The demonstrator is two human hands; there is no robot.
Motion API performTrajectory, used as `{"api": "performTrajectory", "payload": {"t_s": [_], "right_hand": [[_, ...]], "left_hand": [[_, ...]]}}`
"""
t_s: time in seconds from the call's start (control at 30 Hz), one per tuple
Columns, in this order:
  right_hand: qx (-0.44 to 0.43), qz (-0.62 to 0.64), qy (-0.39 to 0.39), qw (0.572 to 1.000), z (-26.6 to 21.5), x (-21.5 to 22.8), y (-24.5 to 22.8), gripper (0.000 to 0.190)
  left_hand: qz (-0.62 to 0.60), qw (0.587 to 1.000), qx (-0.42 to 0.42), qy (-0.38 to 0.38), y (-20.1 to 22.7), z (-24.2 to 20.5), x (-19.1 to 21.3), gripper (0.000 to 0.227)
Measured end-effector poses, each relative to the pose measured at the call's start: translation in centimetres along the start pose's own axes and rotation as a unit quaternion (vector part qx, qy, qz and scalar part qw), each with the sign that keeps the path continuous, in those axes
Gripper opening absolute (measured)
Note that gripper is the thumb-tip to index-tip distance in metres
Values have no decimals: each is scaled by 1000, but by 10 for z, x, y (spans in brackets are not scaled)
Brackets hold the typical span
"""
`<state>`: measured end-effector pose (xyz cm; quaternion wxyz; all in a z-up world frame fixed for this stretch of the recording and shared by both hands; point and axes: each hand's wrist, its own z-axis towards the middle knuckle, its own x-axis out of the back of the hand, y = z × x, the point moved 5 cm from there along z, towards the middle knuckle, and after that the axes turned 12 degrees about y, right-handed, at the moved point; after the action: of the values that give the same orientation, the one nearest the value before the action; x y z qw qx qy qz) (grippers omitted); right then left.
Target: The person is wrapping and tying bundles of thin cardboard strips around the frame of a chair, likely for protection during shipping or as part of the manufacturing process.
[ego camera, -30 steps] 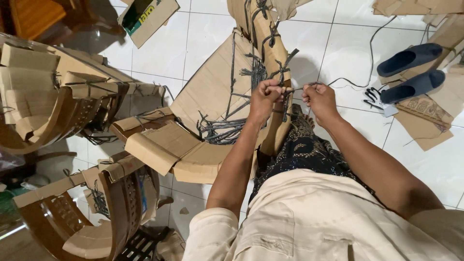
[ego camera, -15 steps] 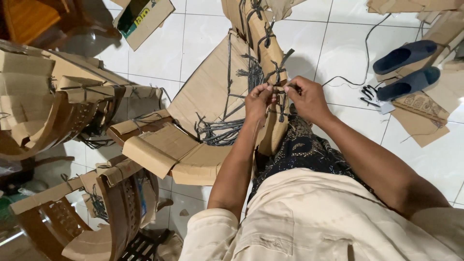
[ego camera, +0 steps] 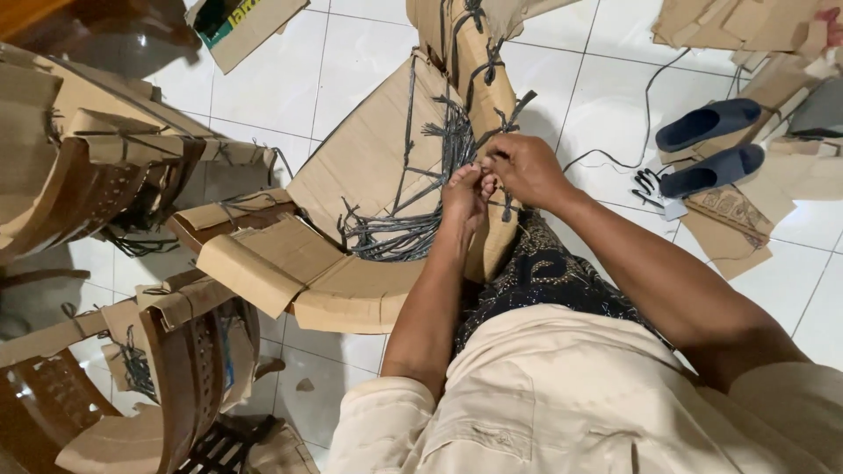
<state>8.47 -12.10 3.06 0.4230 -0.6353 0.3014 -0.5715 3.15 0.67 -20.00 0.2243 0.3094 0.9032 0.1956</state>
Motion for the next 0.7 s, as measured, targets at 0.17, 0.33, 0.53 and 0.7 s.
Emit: {"api": "performTrajectory", "payload": {"t_s": [0.17, 0.33, 0.53, 0.7], "right_hand": [[-107, 49, 64, 991, -26, 28, 39, 7], [-284, 206, 154, 924, -64, 28, 86, 10], [-148, 120, 108, 976, -39, 38, 49, 12], [-16, 47, 46, 998, 0, 25, -2, 4]], "left_hand": [[39, 999, -4, 20, 18, -37, -6, 9], [59, 998, -7, 37, 12, -25, 0, 11], [158, 974, -147, -63, 77, -91, -39, 12], [213, 945, -206, -140, 88, -97, -55, 21]]}}
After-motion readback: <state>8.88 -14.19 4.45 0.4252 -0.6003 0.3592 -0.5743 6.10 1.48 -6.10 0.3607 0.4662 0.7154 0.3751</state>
